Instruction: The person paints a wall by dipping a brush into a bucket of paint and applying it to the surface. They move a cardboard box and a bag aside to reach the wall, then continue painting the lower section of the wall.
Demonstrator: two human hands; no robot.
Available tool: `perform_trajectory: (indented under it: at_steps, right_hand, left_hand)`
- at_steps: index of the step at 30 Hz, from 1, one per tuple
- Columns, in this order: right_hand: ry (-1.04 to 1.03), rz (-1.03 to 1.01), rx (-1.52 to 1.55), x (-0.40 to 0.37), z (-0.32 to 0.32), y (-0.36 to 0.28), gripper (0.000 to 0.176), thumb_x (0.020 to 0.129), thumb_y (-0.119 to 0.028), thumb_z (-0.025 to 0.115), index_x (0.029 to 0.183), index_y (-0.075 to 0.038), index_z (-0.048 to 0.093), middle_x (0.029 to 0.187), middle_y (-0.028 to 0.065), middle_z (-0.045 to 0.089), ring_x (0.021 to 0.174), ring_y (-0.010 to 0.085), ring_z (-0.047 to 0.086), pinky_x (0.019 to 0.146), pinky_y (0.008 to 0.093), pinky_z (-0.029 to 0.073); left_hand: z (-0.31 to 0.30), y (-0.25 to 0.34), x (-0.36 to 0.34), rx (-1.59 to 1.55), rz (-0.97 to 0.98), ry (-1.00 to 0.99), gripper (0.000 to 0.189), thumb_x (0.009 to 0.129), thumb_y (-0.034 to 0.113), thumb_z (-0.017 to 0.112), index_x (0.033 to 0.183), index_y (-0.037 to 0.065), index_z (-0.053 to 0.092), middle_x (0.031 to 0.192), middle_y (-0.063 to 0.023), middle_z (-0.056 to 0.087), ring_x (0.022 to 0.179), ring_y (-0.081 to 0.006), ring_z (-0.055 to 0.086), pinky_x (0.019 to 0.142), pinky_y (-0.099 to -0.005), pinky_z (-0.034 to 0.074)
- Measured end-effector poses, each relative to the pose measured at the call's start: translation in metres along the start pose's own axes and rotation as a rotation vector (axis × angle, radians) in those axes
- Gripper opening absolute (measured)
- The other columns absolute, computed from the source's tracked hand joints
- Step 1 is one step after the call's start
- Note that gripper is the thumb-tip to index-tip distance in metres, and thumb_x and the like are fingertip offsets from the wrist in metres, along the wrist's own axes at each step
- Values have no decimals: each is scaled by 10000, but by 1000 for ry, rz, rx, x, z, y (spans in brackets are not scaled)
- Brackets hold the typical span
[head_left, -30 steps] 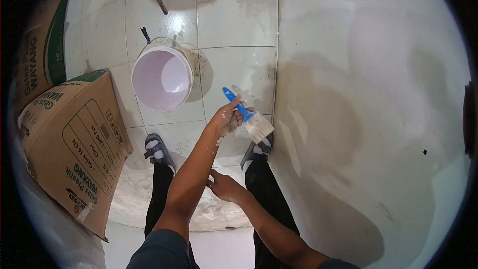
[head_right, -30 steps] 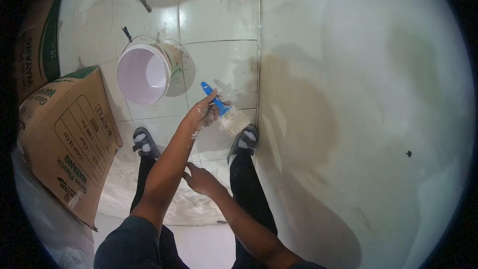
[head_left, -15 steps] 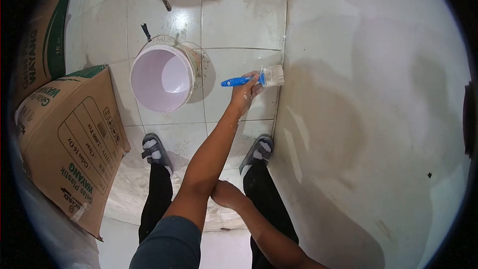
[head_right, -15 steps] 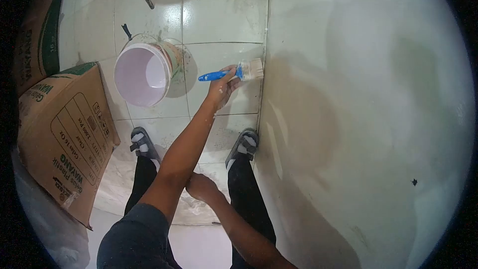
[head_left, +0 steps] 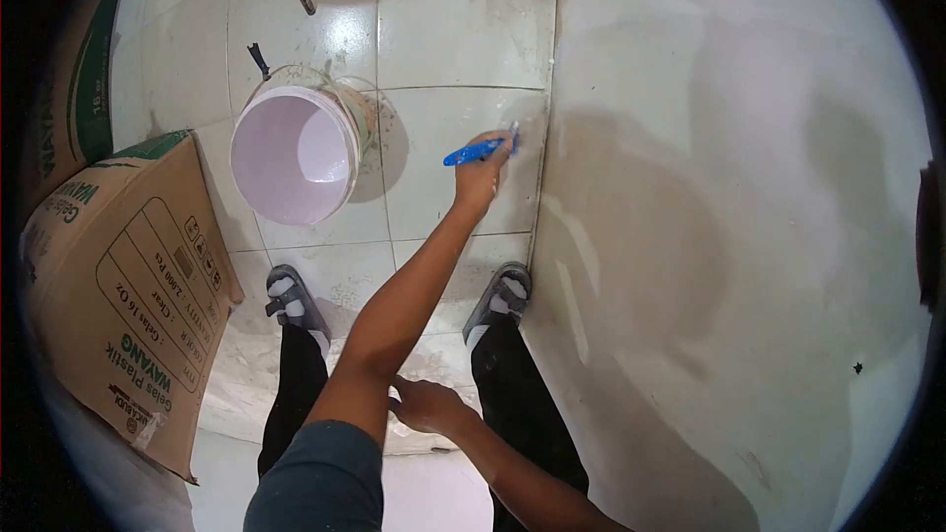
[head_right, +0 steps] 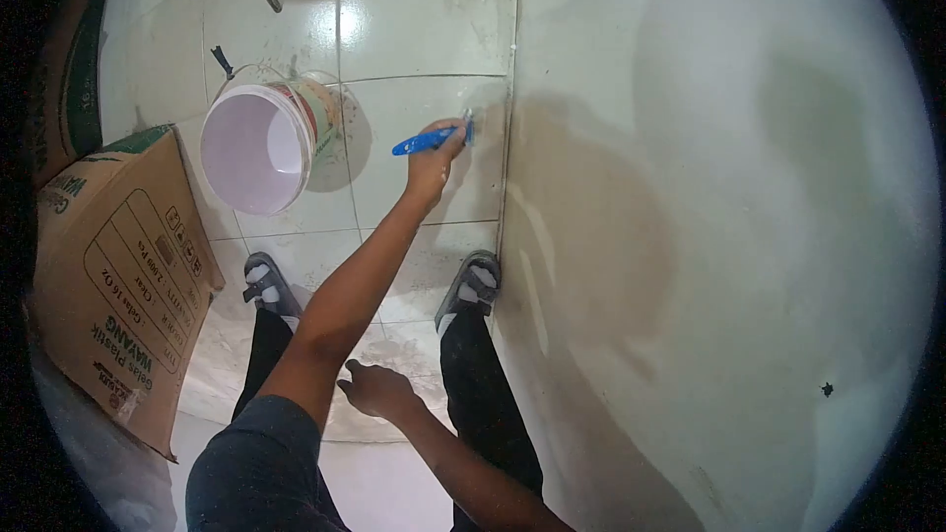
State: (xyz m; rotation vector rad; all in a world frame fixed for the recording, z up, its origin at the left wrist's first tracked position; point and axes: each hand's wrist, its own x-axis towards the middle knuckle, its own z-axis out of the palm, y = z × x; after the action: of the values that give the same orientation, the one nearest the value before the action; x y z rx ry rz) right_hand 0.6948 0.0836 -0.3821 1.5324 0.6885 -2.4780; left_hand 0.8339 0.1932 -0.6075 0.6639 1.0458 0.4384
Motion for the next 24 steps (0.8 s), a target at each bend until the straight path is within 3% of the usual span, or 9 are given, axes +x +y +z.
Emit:
perform_trajectory:
  at_steps: [4,7,10,12,13,18,20,21,24]
  right_hand:
    - [-46,-52,-6,10,7,10,494,921,-433,360,1300,-121,411,1135,217,578,1041,348,569,868,457,440]
    - [-61,-117,34,4,4,8,498,920,-431,351,1299,-113,410,1148,218,571,1054,349,561,881,455,437]
    - [-67,-2,-75,4,3,-1,511,919,-436,331,1295,-99,411,1169,216,560,1072,352,551,899,448,430]
    - [-67,-40,-66,13,11,10,507,918,-428,342,1299,-100,407,1174,210,559,1072,352,551,902,444,430]
    - [-71,-77,-57,18,17,15,504,917,-421,353,1304,-101,403,1178,205,559,1073,352,551,904,441,430]
    - [-22,-284,-59,42,47,39,491,917,-415,358,1327,-146,390,1208,154,554,1104,345,530,920,439,423]
    - [-58,-214,-39,22,26,18,491,918,-406,362,1329,-139,387,1212,160,550,1104,346,529,921,438,424]
    - [-89,-147,-18,14,17,9,490,919,-397,366,1330,-131,384,1216,166,545,1105,346,528,921,438,424]
    - [-117,-96,-98,11,11,5,490,924,-383,358,1333,-114,377,1206,180,548,1098,351,531,919,443,424]
  left_hand:
    - [18,-20,30,119,125,-15,140,844,112,624,957,30,629,847,-24,607,767,-87,532,700,-227,430]
    - [29,-5,11,141,23,-82,131,835,110,632,934,24,639,860,-18,619,791,-92,542,730,-239,433]
    - [26,-9,-11,77,62,-148,118,834,94,627,929,25,633,857,-20,615,798,-97,547,735,-236,437]
    - [16,-5,-16,-118,-27,28,75,812,66,640,883,47,654,760,-14,618,661,-58,519,584,-215,406]
    - [8,-13,-7,-70,-113,36,131,826,59,626,955,45,619,867,-28,602,768,-106,533,713,-238,434]
    - [35,-28,13,18,-20,62,103,837,89,622,926,38,632,841,-14,598,746,-90,522,686,-222,419]
    - [47,-12,-14,102,-123,-39,106,838,106,625,914,34,638,844,-18,604,768,-102,529,699,-240,422]
    - [44,-9,-29,212,143,-112,121,834,102,630,933,32,635,848,-24,606,784,-116,530,711,-255,423]
    - [23,2,-56,61,3,-72,132,831,88,629,950,32,630,850,-32,608,802,-121,534,729,-252,422]
